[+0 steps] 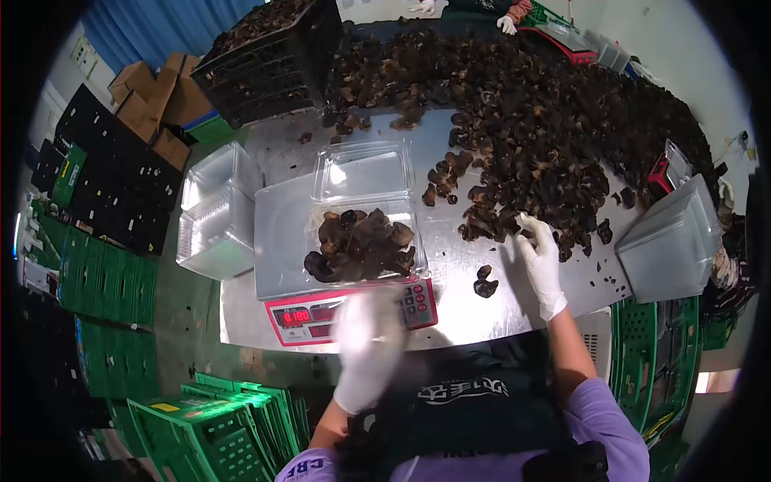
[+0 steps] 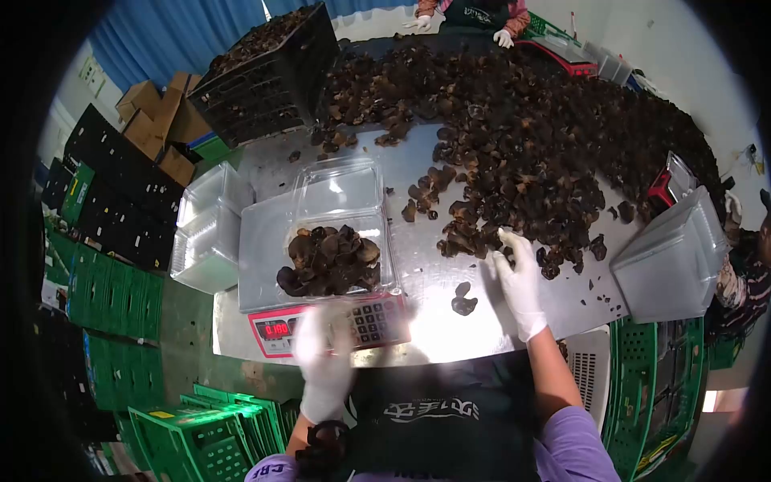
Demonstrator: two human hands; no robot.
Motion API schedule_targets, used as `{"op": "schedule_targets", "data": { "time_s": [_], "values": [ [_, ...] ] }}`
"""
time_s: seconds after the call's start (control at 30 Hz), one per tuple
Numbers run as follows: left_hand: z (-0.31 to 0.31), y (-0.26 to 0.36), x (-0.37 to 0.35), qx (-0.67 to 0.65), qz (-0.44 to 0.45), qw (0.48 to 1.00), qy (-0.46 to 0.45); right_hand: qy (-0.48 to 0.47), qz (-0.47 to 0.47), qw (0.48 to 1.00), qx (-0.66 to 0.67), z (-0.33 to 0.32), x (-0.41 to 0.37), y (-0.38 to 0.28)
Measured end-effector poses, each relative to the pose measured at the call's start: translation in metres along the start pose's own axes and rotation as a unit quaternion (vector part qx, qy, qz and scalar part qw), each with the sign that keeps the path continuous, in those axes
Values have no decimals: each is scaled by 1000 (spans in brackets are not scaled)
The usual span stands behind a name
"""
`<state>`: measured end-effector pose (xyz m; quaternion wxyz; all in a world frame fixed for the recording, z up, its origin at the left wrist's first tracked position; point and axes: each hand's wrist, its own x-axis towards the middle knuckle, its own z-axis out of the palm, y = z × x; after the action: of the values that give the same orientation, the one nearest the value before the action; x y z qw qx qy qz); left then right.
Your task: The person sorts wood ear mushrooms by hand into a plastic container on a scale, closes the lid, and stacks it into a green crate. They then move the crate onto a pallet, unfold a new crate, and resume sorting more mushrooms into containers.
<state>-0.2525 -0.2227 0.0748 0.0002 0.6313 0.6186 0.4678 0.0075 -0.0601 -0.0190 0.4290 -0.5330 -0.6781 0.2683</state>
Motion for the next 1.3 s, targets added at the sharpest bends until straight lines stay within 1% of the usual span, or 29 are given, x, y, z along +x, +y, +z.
{"op": "schedule_targets", "data": {
  "time_s": [0.1,0.13,0.2,0.27,0.33,0.37,0.4,0.43,0.47,0.5,0.53,0.57,0.63,0.67,0.7,0.73,0.77,0.8,0.83,0.9,0.93,0.97,1.0,1.03,1.07,1.1,1.17,1.23,1.3],
  "values": [
    [34,19,-15,-55,68,984,-156,-23,89,995,36,-11,-22,13],
    [39,24,-15,-52,66,984,-158,-36,101,994,7,-15,-27,6],
    [45,30,-7,-18,62,992,-111,-26,75,997,2,-16,-39,25],
    [35,19,6,95,61,994,1,-9,48,999,-8,-20,-44,30],
    [19,3,34,182,12,979,89,-2,60,998,-1,-20,-50,35],
    [11,3,44,268,-46,958,96,6,71,997,3,-21,-54,39],
    [9,-10,51,335,-61,935,100,27,-7,999,-38,-19,-56,40],
    [5,-20,58,353,-69,930,72,34,-71,993,-87,-18,-57,40],
    [5,-40,59,361,-50,931,33,34,-59,995,-79,-17,-59,40],
    [3,-50,61,351,-57,935,-5,35,-45,996,-74,-17,-60,42],
    [1,-43,65,335,-18,942,15,35,-21,999,-31,-18,-62,42],
    [1,-33,66,298,-27,953,53,44,0,999,15,-22,-61,44],
    [9,-2,65,171,-13,975,142,57,25,997,46,-44,-64,49],
    [20,14,61,105,13,986,127,79,46,995,42,-58,-63,50],
    [34,32,54,41,35,992,114,104,70,988,91,-74,-60,48],
    [53,54,45,-73,24,997,20,79,103,991,21,-96,-60,68],
    [75,70,30,-135,64,982,-112,95,164,966,176,-114,-54,59],
    [99,88,17,-223,96,950,-197,130,168,965,156,-128,-49,63],
    [135,89,-14,-184,164,851,-464,137,155,965,163,-142,-44,60],
    [157,96,-40,-199,314,820,-435,141,129,974,123,-155,-39,60],
    [170,86,-43,-154,307,855,-389,145,116,975,122,-153,-39,52],
    [180,78,-39,-109,299,885,-340,139,110,975,130,-147,-41,49],
    [183,65,-34,-2,220,922,-320,101,142,977,124,-141,-43,44],
    [187,54,-28,77,169,917,-354,61,173,976,119,-133,-42,39],
    [198,34,-28,124,155,942,-272,38,134,986,93,-119,-40,47],
    [203,23,-36,133,77,963,-222,14,94,993,67,-103,-38,55],
    [204,7,-41,130,58,960,-242,-31,82,996,-18,-75,-25,44],
    [204,3,-46,118,59,962,-238,-46,35,994,-89,-48,-11,46],
    [207,-4,-50,107,61,964,-235,-52,6,976,-210,-25,-1,56]
  ]
}}
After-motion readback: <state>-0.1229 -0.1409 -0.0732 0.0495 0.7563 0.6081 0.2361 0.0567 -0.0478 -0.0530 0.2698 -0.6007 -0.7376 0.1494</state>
